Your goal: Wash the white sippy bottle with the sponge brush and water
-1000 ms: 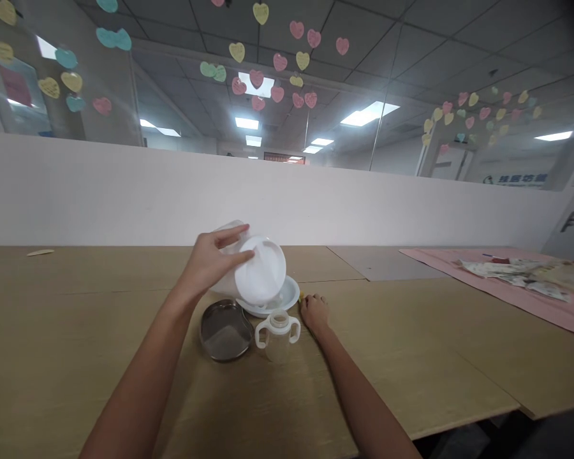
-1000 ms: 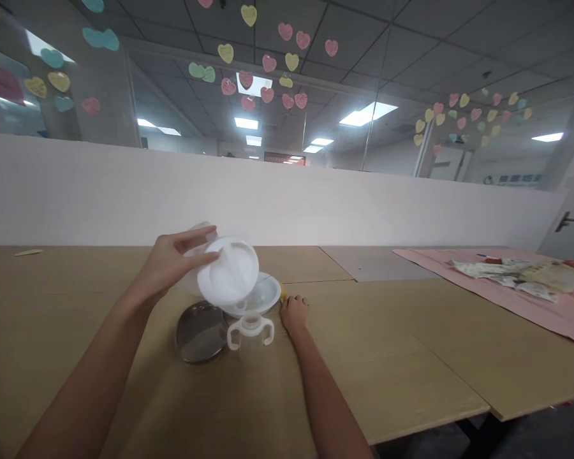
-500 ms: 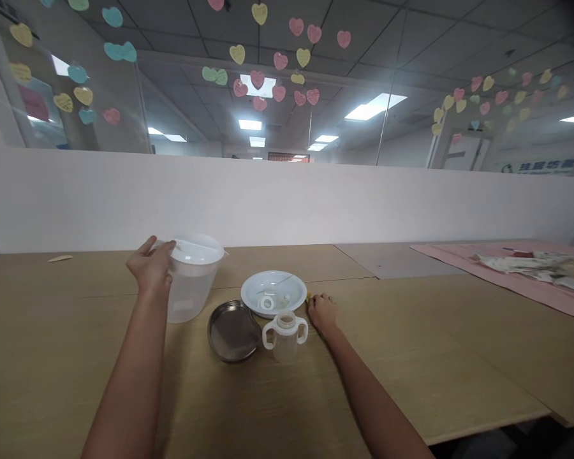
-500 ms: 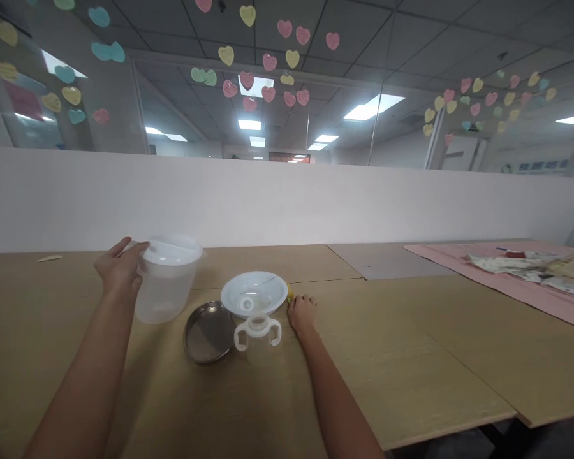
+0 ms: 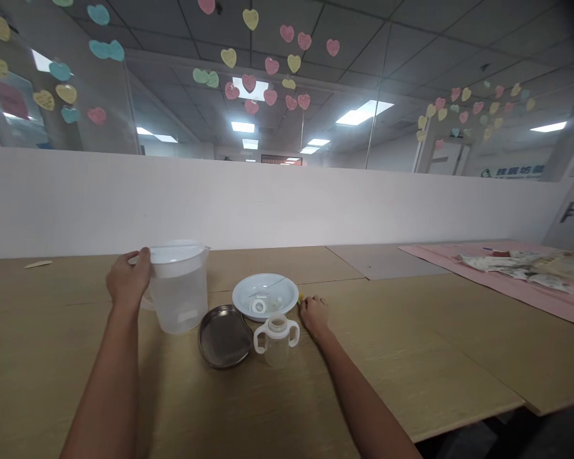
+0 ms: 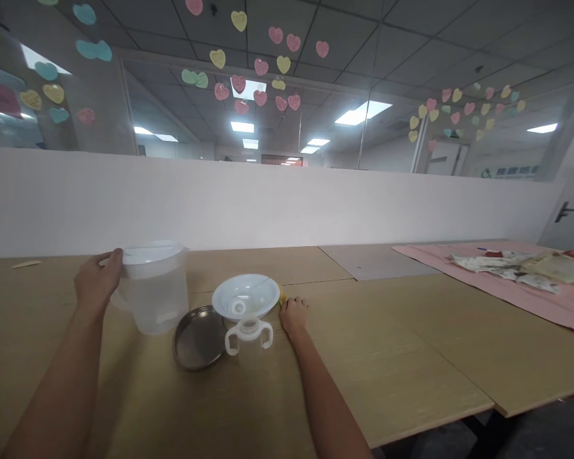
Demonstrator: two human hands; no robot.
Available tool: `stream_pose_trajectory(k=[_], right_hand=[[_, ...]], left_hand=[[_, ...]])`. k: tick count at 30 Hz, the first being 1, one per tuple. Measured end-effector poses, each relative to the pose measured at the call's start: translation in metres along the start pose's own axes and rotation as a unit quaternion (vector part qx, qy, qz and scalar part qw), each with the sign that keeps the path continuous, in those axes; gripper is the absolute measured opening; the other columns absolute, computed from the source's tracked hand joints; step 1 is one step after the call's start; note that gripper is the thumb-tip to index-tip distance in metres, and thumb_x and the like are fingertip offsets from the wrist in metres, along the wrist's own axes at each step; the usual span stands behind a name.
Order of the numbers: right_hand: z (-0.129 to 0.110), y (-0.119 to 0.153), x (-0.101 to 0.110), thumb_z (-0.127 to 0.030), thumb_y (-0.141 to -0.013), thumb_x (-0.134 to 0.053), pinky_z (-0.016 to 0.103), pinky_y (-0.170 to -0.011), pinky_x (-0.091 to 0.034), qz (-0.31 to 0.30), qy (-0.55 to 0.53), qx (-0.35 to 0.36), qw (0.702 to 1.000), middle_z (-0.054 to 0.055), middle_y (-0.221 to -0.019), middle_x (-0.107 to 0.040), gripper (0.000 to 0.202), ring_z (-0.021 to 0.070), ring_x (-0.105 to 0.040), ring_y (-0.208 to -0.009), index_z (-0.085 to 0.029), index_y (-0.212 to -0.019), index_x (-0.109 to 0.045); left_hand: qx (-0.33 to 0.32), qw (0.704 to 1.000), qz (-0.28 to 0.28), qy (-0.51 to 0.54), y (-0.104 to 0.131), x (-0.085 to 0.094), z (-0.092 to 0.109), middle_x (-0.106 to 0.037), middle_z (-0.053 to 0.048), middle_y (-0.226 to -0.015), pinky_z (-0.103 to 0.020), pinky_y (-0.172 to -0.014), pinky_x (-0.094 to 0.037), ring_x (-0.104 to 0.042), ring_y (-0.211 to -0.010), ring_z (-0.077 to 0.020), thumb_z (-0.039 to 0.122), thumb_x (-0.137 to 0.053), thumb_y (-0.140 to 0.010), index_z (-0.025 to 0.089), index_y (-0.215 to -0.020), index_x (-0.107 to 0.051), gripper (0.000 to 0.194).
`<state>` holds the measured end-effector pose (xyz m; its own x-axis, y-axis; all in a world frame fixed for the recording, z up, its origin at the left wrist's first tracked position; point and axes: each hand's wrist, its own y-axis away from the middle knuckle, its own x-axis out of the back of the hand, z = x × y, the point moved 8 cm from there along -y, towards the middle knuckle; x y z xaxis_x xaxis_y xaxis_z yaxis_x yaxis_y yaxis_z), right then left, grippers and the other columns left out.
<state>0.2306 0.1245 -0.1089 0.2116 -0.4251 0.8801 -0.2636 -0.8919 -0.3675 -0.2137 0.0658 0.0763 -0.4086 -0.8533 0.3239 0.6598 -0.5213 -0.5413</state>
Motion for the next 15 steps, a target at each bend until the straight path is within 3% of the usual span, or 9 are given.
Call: stream_pose_trajectory(k=[3, 5, 8, 9, 11, 13, 15], right_hand=[[0.001, 0.000, -0.001, -0.030, -0.088, -0.033, 0.031, -0.076, -0.032, 0.001, -0.003, 0.002, 1.000, 0.014, -0.099, -0.062, 0.038, 0.0241, -0.051, -0.096, -0.012, -0.092, -0.066], [0.002, 0.001, -0.001, -0.029, -0.088, -0.032, 0.030, -0.078, -0.032, 0.001, -0.005, 0.007, 1.000, 0.014, -0.098, -0.062, 0.038, 0.0230, -0.052, -0.095, -0.012, -0.091, -0.066], [0.001, 0.003, -0.002, -0.028, -0.089, -0.030, 0.028, -0.079, -0.031, -0.002, -0.011, 0.020, 1.000, 0.014, -0.094, -0.064, 0.040, 0.0211, -0.054, -0.093, -0.011, -0.088, -0.067], [0.000, 0.003, -0.002, -0.027, -0.090, -0.029, 0.028, -0.079, -0.031, -0.004, -0.013, 0.025, 1.000, 0.014, -0.093, -0.064, 0.041, 0.0208, -0.054, -0.092, -0.012, -0.088, -0.067], [0.000, 0.004, -0.001, -0.028, -0.090, -0.029, 0.028, -0.079, -0.031, -0.004, -0.016, 0.031, 0.999, 0.013, -0.092, -0.065, 0.041, 0.0205, -0.055, -0.092, -0.012, -0.087, -0.067], [0.000, 0.005, -0.001, -0.028, -0.090, -0.028, 0.028, -0.079, -0.032, -0.001, -0.018, 0.030, 0.999, 0.013, -0.092, -0.065, 0.042, 0.0204, -0.055, -0.092, -0.012, -0.087, -0.067], [0.000, 0.005, 0.000, -0.028, -0.090, -0.028, 0.028, -0.078, -0.032, 0.003, -0.018, 0.027, 0.999, 0.013, -0.092, -0.065, 0.042, 0.0202, -0.055, -0.091, -0.013, -0.086, -0.067]], left_hand=[[0.030, 0.981, -0.053, -0.186, 0.010, 0.019, 0.017, -0.059, -0.020, -0.108, -0.050, -0.080, -0.041, -0.053, -0.101, -0.0372, 0.054, -0.042, -0.077, 0.012, -0.124, -0.047, 0.063], [0.041, 0.960, -0.080, -0.267, 0.024, 0.034, 0.040, -0.057, -0.022, -0.112, -0.052, -0.078, -0.041, -0.052, -0.101, -0.0396, 0.057, -0.033, -0.080, 0.012, -0.121, -0.049, 0.063], [-0.103, 0.970, -0.008, -0.222, 0.056, 0.044, 0.105, -0.065, -0.010, -0.100, -0.046, -0.079, -0.042, -0.055, -0.098, -0.0309, 0.052, -0.026, -0.085, 0.019, -0.122, -0.048, 0.054], [-0.162, 0.968, -0.017, -0.191, 0.070, 0.034, 0.123, -0.065, -0.008, -0.100, -0.040, -0.079, -0.044, -0.058, -0.094, -0.0256, 0.048, -0.021, -0.088, 0.019, -0.119, -0.050, 0.051], [-0.257, 0.939, -0.140, -0.181, 0.105, -0.015, 0.143, -0.066, -0.006, -0.099, -0.031, -0.075, -0.044, -0.059, -0.090, -0.0201, 0.041, -0.018, -0.090, 0.020, -0.112, -0.055, 0.048], [-0.315, 0.858, -0.305, -0.268, 0.147, -0.078, 0.135, -0.065, -0.012, -0.100, -0.031, -0.075, -0.044, -0.060, -0.092, -0.0220, 0.035, -0.019, -0.090, 0.015, -0.104, -0.060, 0.048], [-0.318, 0.822, -0.369, -0.295, 0.174, -0.121, 0.116, -0.067, -0.018, -0.092, -0.033, -0.072, -0.045, -0.063, -0.083, -0.0250, 0.032, -0.032, -0.086, 0.010, -0.090, -0.067, 0.041]])
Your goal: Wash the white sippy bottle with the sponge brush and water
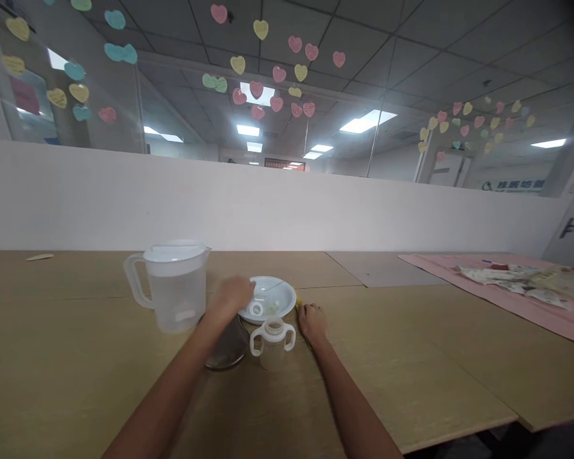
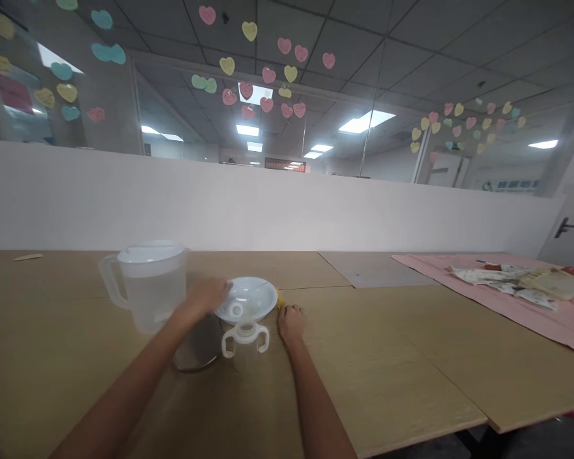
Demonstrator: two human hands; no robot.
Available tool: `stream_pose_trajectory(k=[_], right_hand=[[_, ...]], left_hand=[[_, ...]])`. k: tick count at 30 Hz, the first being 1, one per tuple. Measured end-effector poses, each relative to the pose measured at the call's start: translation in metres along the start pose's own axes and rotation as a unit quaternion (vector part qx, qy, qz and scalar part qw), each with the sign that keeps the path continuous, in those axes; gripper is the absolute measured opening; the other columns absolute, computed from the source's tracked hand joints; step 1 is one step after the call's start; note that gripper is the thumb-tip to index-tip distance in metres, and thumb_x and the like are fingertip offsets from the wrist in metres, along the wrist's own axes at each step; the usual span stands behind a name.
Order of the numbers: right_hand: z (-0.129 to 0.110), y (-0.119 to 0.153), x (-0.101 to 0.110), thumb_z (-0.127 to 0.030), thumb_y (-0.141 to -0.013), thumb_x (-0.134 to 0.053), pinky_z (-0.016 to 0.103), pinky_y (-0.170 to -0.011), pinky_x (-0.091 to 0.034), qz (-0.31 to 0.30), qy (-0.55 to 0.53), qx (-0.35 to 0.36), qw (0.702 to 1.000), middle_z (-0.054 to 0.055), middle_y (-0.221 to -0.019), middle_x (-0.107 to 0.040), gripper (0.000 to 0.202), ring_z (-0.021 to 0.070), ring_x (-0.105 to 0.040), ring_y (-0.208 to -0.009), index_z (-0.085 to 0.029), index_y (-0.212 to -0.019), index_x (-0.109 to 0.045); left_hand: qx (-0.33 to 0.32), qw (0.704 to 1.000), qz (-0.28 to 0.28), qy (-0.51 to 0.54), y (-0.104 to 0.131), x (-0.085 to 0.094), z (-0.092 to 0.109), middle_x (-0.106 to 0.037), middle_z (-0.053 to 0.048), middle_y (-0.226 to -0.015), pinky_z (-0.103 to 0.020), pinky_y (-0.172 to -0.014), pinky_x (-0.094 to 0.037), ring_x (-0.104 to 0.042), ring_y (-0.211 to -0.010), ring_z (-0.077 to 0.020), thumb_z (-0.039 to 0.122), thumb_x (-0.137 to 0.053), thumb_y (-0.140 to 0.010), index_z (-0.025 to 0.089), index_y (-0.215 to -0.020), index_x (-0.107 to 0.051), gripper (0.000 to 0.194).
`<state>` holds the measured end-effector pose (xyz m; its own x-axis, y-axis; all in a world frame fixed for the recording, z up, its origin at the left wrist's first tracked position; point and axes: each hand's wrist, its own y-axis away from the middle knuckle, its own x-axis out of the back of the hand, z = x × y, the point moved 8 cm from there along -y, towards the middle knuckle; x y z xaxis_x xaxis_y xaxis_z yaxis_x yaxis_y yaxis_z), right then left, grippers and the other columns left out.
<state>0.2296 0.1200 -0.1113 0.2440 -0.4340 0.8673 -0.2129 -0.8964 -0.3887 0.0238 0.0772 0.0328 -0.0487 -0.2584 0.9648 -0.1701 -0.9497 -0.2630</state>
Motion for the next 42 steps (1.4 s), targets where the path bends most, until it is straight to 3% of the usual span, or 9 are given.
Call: stream_pose_trajectory(k=[2, 5, 13, 18, 22, 28, 32, 38, 42], right_hand=[[0.000, 0.000, 0.000, -0.029, -0.090, -0.029, 0.028, -0.078, -0.032, 0.003, 0.003, 0.001, 1.000, 0.013, -0.092, -0.065, 0.041, 0.0201, -0.056, -0.090, -0.014, -0.085, -0.067], [-0.001, -0.001, -0.002, -0.030, -0.090, -0.031, 0.029, -0.077, -0.033, 0.006, 0.009, 0.005, 1.000, 0.013, -0.091, -0.065, 0.040, 0.0210, -0.056, -0.090, -0.015, -0.085, -0.068], [-0.002, 0.000, 0.000, -0.027, -0.088, -0.033, 0.029, -0.078, -0.032, 0.000, 0.010, -0.006, 1.000, 0.015, -0.094, -0.064, 0.037, 0.0226, -0.054, -0.093, -0.012, -0.089, -0.067], [-0.003, 0.000, 0.000, -0.028, -0.088, -0.032, 0.030, -0.079, -0.033, -0.010, 0.009, -0.012, 1.000, 0.014, -0.095, -0.064, 0.037, 0.0228, -0.053, -0.095, -0.013, -0.089, -0.067], [-0.003, 0.001, 0.000, -0.030, -0.089, -0.031, 0.031, -0.078, -0.034, -0.025, 0.007, -0.010, 1.000, 0.014, -0.097, -0.063, 0.039, 0.0229, -0.054, -0.095, -0.013, -0.091, -0.066], [-0.005, 0.004, 0.003, -0.039, -0.084, -0.038, 0.033, -0.075, -0.037, -0.045, 0.007, -0.009, 0.999, 0.016, -0.099, -0.062, 0.039, 0.0258, -0.054, -0.096, -0.013, -0.093, -0.065], [0.000, 0.005, 0.006, -0.026, -0.076, -0.049, 0.032, -0.075, -0.038, -0.049, -0.002, -0.036, 0.998, 0.015, -0.096, -0.063, 0.023, 0.0253, -0.055, -0.096, -0.014, -0.087, -0.065], [0.023, 0.002, 0.011, -0.024, -0.081, -0.040, 0.027, -0.058, -0.038, -0.045, -0.044, -0.110, 0.992, 0.013, -0.082, -0.067, 0.026, 0.0227, -0.063, -0.078, -0.015, -0.088, -0.064], [0.036, 0.001, 0.016, -0.029, -0.086, -0.034, 0.026, -0.055, -0.037, -0.030, -0.075, -0.137, 0.987, 0.013, -0.083, -0.067, 0.032, 0.0226, -0.063, -0.077, -0.015, -0.092, -0.062]], left_hand=[[-0.019, 0.999, -0.043, -0.007, -0.007, -0.036, 0.010, -0.068, -0.020, -0.084, -0.035, -0.073, -0.045, -0.064, -0.078, -0.0261, 0.023, -0.044, -0.078, 0.009, -0.077, -0.068, 0.028], [-0.052, 0.997, -0.062, -0.006, -0.008, -0.061, 0.015, -0.068, -0.021, -0.084, -0.040, -0.082, -0.041, -0.063, -0.084, -0.0281, 0.016, -0.046, -0.074, 0.010, -0.073, -0.068, 0.023], [-0.120, 0.988, -0.092, 0.032, -0.013, -0.074, 0.016, -0.067, -0.009, -0.099, -0.032, -0.083, -0.041, -0.059, -0.094, -0.0220, 0.016, -0.043, -0.074, 0.020, -0.084, -0.068, 0.027], [-0.090, 0.993, -0.065, 0.041, -0.022, -0.083, 0.004, -0.069, -0.014, -0.085, -0.033, -0.075, -0.043, -0.062, -0.082, -0.0244, 0.020, -0.044, -0.072, 0.014, -0.071, -0.068, 0.025], [-0.051, 0.996, -0.021, 0.065, -0.028, -0.081, -0.008, -0.068, -0.014, -0.084, -0.031, -0.069, -0.044, -0.062, -0.079, -0.0243, 0.021, -0.047, -0.070, 0.014, -0.073, -0.066, 0.021], [-0.022, 0.991, 0.064, 0.119, -0.029, -0.058, -0.016, -0.063, -0.011, -0.094, -0.033, -0.080, -0.041, -0.057, -0.091, -0.0240, 0.022, -0.053, -0.068, 0.016, -0.085, -0.061, 0.020], [-0.020, 0.978, 0.115, 0.175, -0.027, -0.046, -0.018, -0.060, -0.011, -0.094, -0.035, -0.082, -0.040, -0.055, -0.092, -0.0244, 0.022, -0.054, -0.069, 0.015, -0.085, -0.058, 0.018], [-0.022, 0.936, 0.176, 0.303, -0.030, -0.036, -0.025, -0.058, -0.007, -0.097, -0.033, -0.089, -0.040, -0.053, -0.098, -0.0212, 0.016, -0.055, -0.066, 0.016, -0.090, -0.057, 0.024], [-0.015, 0.889, 0.200, 0.411, -0.033, -0.036, -0.025, -0.058, -0.007, -0.106, -0.033, -0.088, -0.044, -0.055, -0.099, -0.0201, 0.024, -0.057, -0.069, 0.015, -0.100, -0.056, 0.032]])
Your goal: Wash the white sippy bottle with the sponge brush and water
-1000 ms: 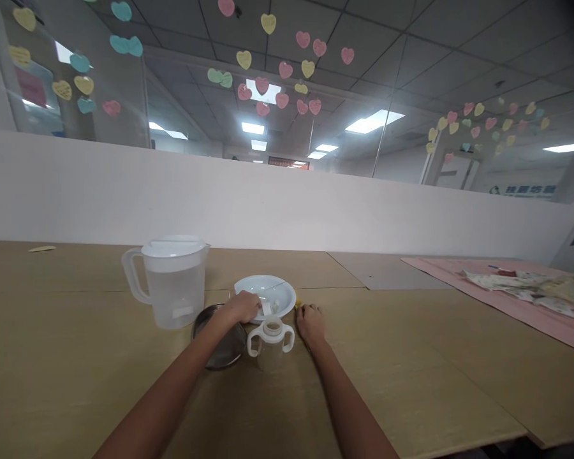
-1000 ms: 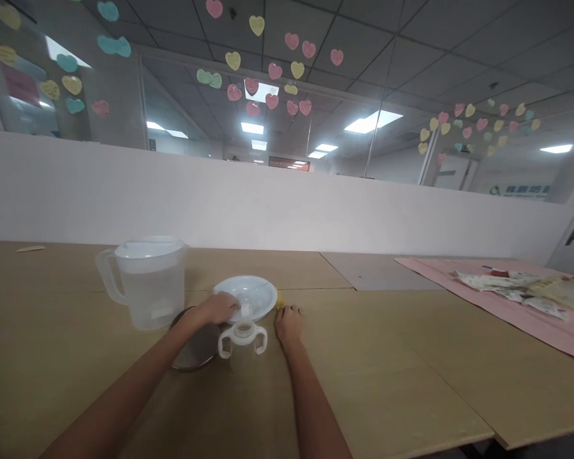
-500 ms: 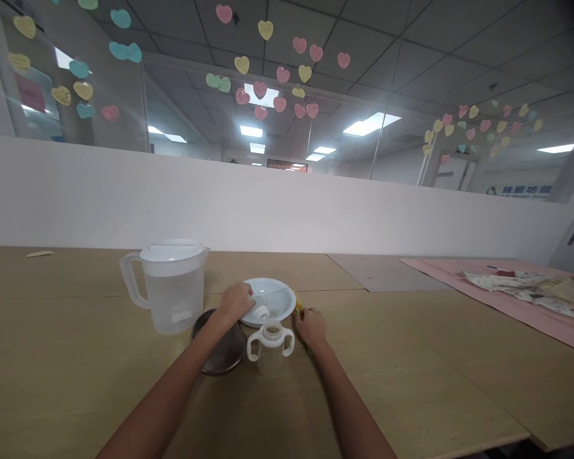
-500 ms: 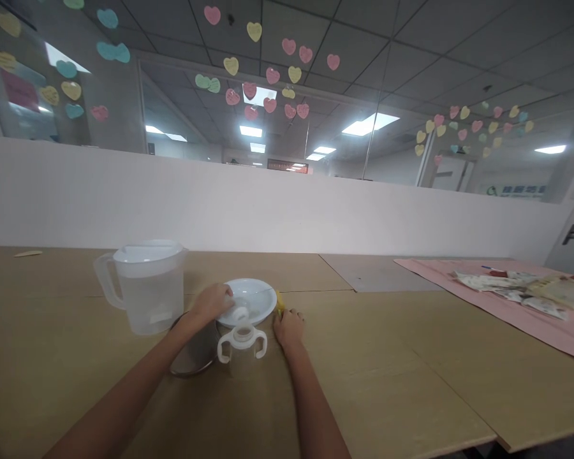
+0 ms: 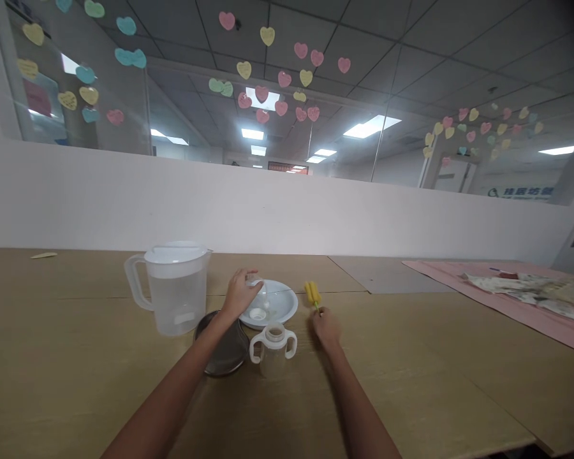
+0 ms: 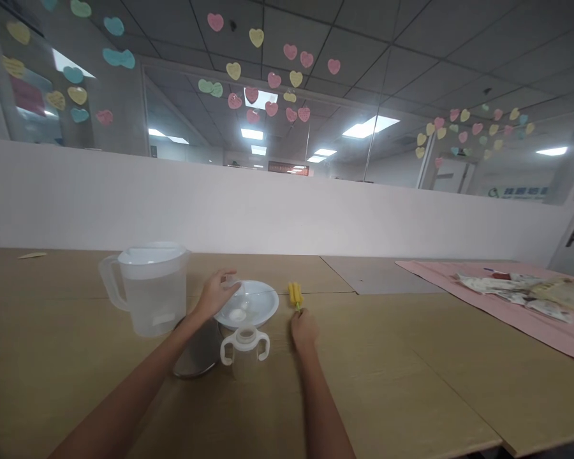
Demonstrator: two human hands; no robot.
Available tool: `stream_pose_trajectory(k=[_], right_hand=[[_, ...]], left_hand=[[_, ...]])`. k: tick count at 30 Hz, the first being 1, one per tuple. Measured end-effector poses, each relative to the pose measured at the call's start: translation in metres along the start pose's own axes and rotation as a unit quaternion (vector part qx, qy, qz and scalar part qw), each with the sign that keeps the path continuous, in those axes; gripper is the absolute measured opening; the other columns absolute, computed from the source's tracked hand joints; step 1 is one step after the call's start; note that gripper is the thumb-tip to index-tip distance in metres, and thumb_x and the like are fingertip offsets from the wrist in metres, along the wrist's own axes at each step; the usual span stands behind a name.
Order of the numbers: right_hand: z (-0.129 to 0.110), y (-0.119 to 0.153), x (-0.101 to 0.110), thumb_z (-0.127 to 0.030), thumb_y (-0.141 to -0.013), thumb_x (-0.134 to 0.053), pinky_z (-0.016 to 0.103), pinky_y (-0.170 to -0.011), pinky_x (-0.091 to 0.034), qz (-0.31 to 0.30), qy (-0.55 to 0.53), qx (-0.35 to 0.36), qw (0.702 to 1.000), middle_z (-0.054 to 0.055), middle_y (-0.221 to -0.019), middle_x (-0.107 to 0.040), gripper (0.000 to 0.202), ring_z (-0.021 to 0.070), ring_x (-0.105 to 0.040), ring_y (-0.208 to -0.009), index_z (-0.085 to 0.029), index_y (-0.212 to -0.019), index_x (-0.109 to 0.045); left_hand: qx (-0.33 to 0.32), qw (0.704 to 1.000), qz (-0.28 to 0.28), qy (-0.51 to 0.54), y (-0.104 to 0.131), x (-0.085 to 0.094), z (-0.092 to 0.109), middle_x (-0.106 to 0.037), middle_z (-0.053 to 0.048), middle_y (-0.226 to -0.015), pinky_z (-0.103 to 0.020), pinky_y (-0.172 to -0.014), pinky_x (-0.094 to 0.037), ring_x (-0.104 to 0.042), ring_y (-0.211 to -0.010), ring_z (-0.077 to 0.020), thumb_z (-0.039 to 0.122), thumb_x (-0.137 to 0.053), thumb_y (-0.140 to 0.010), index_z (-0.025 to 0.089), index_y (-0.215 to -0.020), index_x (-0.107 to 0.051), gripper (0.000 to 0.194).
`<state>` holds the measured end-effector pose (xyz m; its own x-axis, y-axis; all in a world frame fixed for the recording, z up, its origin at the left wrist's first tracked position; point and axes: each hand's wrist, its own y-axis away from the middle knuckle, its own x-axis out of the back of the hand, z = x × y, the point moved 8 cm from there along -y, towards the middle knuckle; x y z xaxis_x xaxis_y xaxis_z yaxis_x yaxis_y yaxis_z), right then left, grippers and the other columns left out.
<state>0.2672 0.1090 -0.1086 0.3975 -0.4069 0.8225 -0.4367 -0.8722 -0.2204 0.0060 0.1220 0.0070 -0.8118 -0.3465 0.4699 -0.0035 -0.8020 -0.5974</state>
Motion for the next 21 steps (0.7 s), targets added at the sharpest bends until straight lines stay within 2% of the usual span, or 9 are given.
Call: stream_pose_trajectory(k=[6, 10, 13, 17, 21], right_hand=[[-0.001, 0.000, 0.009, -0.030, -0.088, -0.030, 0.026, -0.054, -0.036, 0.022, -0.036, 0.003, 0.999, 0.012, -0.085, -0.067, 0.036, 0.0217, -0.063, -0.077, -0.015, -0.097, -0.062], [-0.012, 0.004, 0.016, -0.033, -0.089, -0.026, 0.025, -0.055, -0.035, 0.045, -0.050, 0.020, 0.998, 0.011, -0.087, -0.067, 0.040, 0.0201, -0.062, -0.077, -0.017, -0.105, -0.059], [-0.032, 0.012, 0.021, -0.034, -0.089, -0.026, 0.023, -0.058, -0.036, 0.068, -0.072, 0.090, 0.991, 0.008, -0.088, -0.067, 0.040, 0.0180, -0.061, -0.076, -0.020, -0.107, -0.058], [-0.060, 0.029, 0.025, -0.035, -0.089, -0.029, 0.021, -0.064, -0.037, 0.083, -0.091, 0.210, 0.970, 0.006, -0.092, -0.067, 0.038, 0.0167, -0.061, -0.080, -0.020, -0.106, -0.060], [-0.071, 0.037, 0.028, -0.034, -0.089, -0.029, 0.020, -0.067, -0.038, 0.096, -0.101, 0.257, 0.956, 0.007, -0.093, -0.067, 0.039, 0.0156, -0.061, -0.080, -0.018, -0.105, -0.061]], left_hand=[[0.057, 0.986, 0.019, 0.154, -0.002, -0.013, -0.009, -0.063, -0.012, -0.099, -0.031, -0.073, -0.052, -0.061, -0.089, -0.0185, 0.031, -0.046, -0.080, 0.009, -0.105, -0.055, 0.035], [0.072, 0.977, 0.053, 0.192, -0.002, -0.009, -0.017, -0.061, -0.014, -0.104, -0.035, -0.082, -0.049, -0.059, -0.097, -0.0222, 0.033, -0.061, -0.070, 0.010, -0.109, -0.052, 0.047], [0.050, 0.972, 0.078, 0.218, -0.003, -0.003, -0.017, -0.060, -0.013, -0.107, -0.039, -0.088, -0.045, -0.057, -0.101, -0.0227, 0.025, -0.065, -0.064, 0.013, -0.104, -0.051, 0.044], [0.005, 0.965, 0.044, 0.260, -0.004, -0.005, -0.005, -0.059, -0.011, -0.107, -0.035, -0.080, -0.050, -0.060, -0.096, -0.0179, 0.024, -0.058, -0.071, 0.017, -0.101, -0.043, 0.035], [-0.016, 0.963, -0.012, 0.269, -0.002, -0.008, 0.009, -0.059, -0.012, -0.110, -0.031, -0.073, -0.053, -0.058, -0.099, -0.0191, 0.034, -0.054, -0.075, 0.018, -0.088, -0.042, 0.024]])
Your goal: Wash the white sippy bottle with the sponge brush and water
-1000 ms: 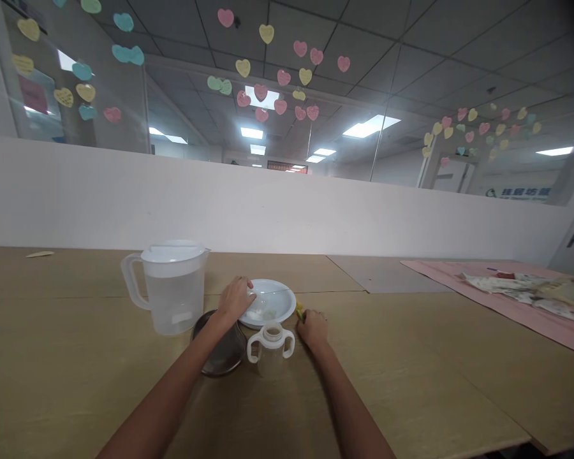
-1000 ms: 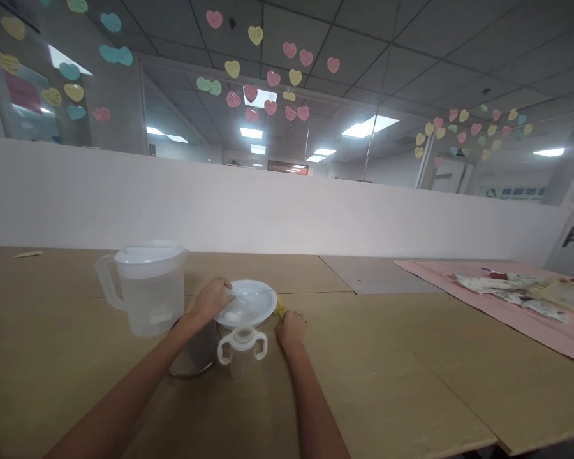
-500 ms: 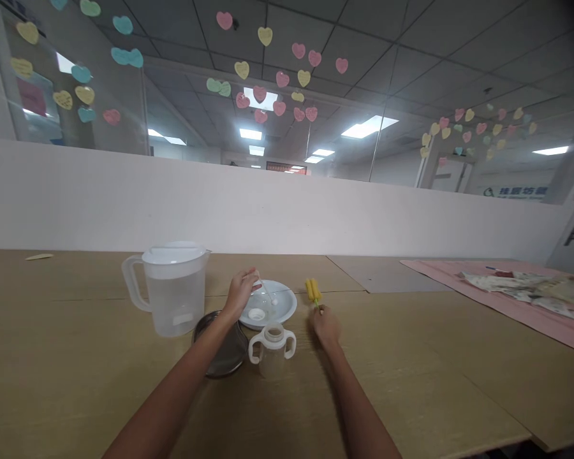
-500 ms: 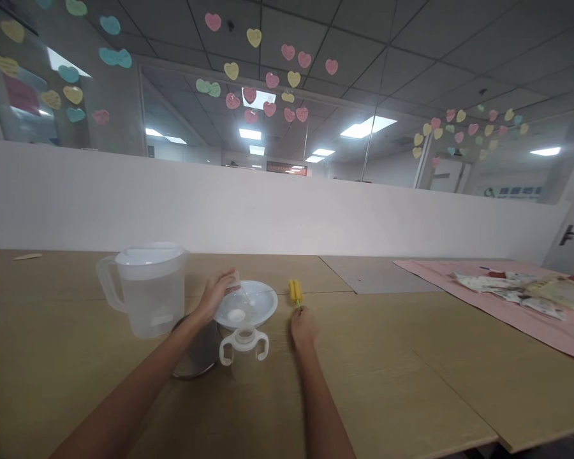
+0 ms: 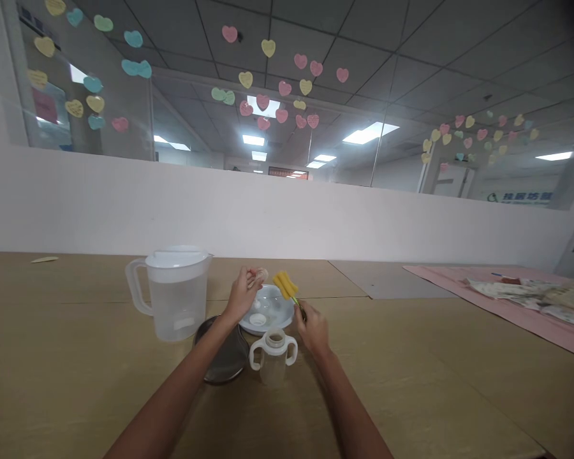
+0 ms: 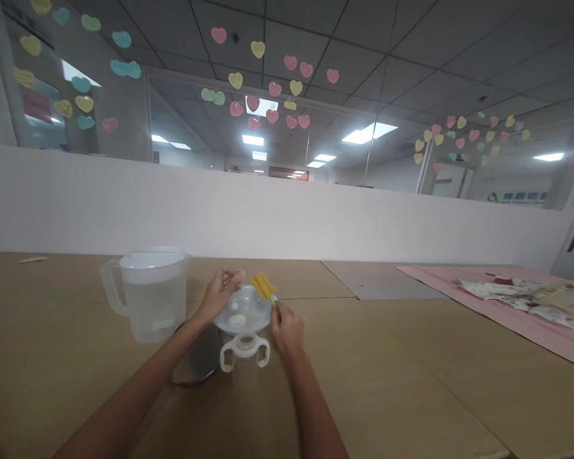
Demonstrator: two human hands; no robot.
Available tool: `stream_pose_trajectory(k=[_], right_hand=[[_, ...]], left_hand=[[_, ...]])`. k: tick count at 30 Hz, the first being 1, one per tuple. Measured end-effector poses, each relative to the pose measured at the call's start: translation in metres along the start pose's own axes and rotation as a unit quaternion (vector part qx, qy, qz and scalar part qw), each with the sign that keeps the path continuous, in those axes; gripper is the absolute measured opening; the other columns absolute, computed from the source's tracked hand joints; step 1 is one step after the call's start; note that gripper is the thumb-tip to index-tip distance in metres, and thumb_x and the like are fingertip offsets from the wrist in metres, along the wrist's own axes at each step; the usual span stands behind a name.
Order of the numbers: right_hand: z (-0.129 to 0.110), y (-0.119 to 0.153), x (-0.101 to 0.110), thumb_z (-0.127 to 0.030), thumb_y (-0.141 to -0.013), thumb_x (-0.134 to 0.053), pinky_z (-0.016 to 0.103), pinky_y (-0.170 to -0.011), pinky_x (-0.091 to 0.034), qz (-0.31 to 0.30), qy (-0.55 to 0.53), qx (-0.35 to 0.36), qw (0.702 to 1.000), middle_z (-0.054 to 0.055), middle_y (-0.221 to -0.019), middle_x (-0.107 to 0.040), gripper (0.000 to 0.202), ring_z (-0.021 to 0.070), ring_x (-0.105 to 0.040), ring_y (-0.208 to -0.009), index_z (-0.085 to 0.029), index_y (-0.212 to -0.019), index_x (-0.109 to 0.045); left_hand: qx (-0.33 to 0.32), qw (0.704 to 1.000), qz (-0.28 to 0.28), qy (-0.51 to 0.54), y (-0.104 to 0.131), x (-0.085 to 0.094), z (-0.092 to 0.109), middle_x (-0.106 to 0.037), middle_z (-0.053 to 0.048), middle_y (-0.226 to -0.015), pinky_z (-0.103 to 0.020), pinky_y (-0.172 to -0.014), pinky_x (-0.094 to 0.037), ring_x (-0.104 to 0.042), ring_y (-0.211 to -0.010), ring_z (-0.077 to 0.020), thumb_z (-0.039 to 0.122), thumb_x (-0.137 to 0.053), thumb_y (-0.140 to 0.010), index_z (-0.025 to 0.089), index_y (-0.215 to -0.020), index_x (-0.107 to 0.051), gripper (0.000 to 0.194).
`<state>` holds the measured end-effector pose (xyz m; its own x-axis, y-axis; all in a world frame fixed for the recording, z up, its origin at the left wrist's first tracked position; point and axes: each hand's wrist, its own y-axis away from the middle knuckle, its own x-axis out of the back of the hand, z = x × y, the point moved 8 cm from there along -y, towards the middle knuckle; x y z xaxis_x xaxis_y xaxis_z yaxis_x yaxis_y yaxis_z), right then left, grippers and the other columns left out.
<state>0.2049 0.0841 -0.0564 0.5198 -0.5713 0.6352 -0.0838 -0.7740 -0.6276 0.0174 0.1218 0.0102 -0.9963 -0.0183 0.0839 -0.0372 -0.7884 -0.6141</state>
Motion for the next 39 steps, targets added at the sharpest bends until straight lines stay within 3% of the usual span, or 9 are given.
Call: stream_pose_trajectory(k=[4, 8, 13, 17, 24, 29, 33, 35, 39], right_hand=[[-0.002, 0.000, 0.000, -0.034, -0.089, -0.030, 0.018, -0.067, -0.039, 0.020, -0.004, 0.020, 1.000, 0.007, -0.090, -0.067, 0.038, 0.0145, -0.061, -0.079, -0.018, -0.104, -0.062], [-0.001, 0.000, -0.003, -0.035, -0.089, -0.030, 0.019, -0.068, -0.041, 0.019, -0.021, 0.027, 0.999, 0.008, -0.089, -0.067, 0.039, 0.0154, -0.061, -0.078, -0.018, -0.104, -0.062], [-0.002, 0.000, -0.003, -0.037, -0.088, -0.031, 0.021, -0.073, -0.042, 0.013, -0.063, 0.026, 0.998, 0.008, -0.095, -0.067, 0.040, 0.0169, -0.061, -0.084, -0.017, -0.106, -0.061], [0.004, 0.002, 0.001, -0.038, -0.089, -0.028, 0.024, -0.077, -0.043, 0.046, -0.075, -0.022, 0.996, 0.010, -0.102, -0.065, 0.044, 0.0182, -0.059, -0.090, -0.015, -0.110, -0.059], [-0.019, 0.010, -0.006, -0.032, -0.090, -0.027, 0.022, -0.074, -0.045, 0.037, -0.052, 0.081, 0.995, 0.011, -0.094, -0.066, 0.043, 0.0160, -0.061, -0.082, -0.013, -0.118, -0.055], [-0.027, 0.017, -0.002, -0.031, -0.092, -0.029, 0.020, -0.064, -0.044, 0.077, -0.012, 0.156, 0.985, 0.011, -0.083, -0.067, 0.041, 0.0139, -0.061, -0.068, -0.014, -0.115, -0.058], [-0.037, 0.023, -0.005, -0.026, -0.091, -0.033, 0.019, -0.055, -0.041, 0.111, 0.009, 0.229, 0.967, 0.008, -0.071, -0.066, 0.036, 0.0111, -0.058, -0.057, -0.012, -0.113, -0.058], [-0.038, 0.023, -0.005, -0.025, -0.090, -0.034, 0.019, -0.052, -0.040, 0.132, 0.021, 0.223, 0.965, 0.007, -0.069, -0.065, 0.035, 0.0105, -0.057, -0.055, -0.012, -0.113, -0.059], [-0.028, 0.019, 0.003, -0.022, -0.087, -0.034, 0.020, -0.053, -0.039, 0.168, 0.023, 0.136, 0.976, 0.008, -0.078, -0.065, 0.037, 0.0116, -0.057, -0.059, -0.014, -0.114, -0.058]], left_hand=[[0.003, 0.996, -0.045, -0.081, 0.003, -0.005, 0.009, -0.063, -0.008, -0.099, -0.031, -0.074, -0.051, -0.060, -0.094, -0.0193, 0.041, -0.051, -0.076, 0.017, -0.082, -0.049, 0.025], [-0.027, 0.980, -0.047, -0.191, 0.003, -0.004, 0.022, -0.066, -0.005, -0.090, -0.030, -0.082, -0.045, -0.060, -0.089, -0.0187, 0.040, -0.049, -0.076, 0.017, -0.079, -0.058, 0.024], [-0.011, 0.975, -0.075, -0.208, 0.004, -0.007, 0.024, -0.065, -0.003, -0.072, -0.024, -0.061, -0.047, -0.061, -0.062, -0.0147, 0.040, -0.042, -0.080, 0.016, -0.082, -0.061, 0.031], [-0.010, 0.972, -0.079, -0.220, 0.005, -0.009, 0.026, -0.065, -0.003, -0.074, -0.023, -0.059, -0.044, -0.058, -0.059, -0.0135, 0.038, -0.043, -0.079, 0.016, -0.083, -0.064, 0.031], [0.009, 0.977, -0.066, -0.202, 0.006, -0.014, 0.039, -0.064, -0.001, -0.068, -0.022, -0.055, -0.040, -0.054, -0.058, -0.0136, 0.041, -0.041, -0.078, 0.017, -0.071, -0.064, 0.034], [0.031, 0.982, -0.008, -0.186, 0.005, -0.005, 0.037, -0.043, 0.003, -0.041, -0.022, -0.048, -0.031, -0.041, -0.045, -0.0112, 0.046, -0.034, -0.080, 0.018, -0.048, -0.045, 0.044], [0.064, 0.985, 0.016, -0.158, 0.004, 0.005, 0.028, -0.033, 0.005, -0.035, -0.023, -0.045, -0.026, -0.035, -0.039, -0.0098, 0.049, -0.038, -0.078, 0.019, -0.040, -0.035, 0.048], [0.079, 0.988, 0.008, -0.133, 0.003, 0.007, 0.025, -0.033, 0.006, -0.034, -0.023, -0.045, -0.025, -0.035, -0.038, -0.0095, 0.049, -0.041, -0.076, 0.018, -0.041, -0.037, 0.047], [0.117, 0.992, -0.020, -0.048, 0.000, 0.009, 0.017, -0.041, 0.006, -0.038, -0.021, -0.046, -0.031, -0.040, -0.040, -0.0092, 0.043, -0.050, -0.074, 0.016, -0.054, -0.054, 0.035]])
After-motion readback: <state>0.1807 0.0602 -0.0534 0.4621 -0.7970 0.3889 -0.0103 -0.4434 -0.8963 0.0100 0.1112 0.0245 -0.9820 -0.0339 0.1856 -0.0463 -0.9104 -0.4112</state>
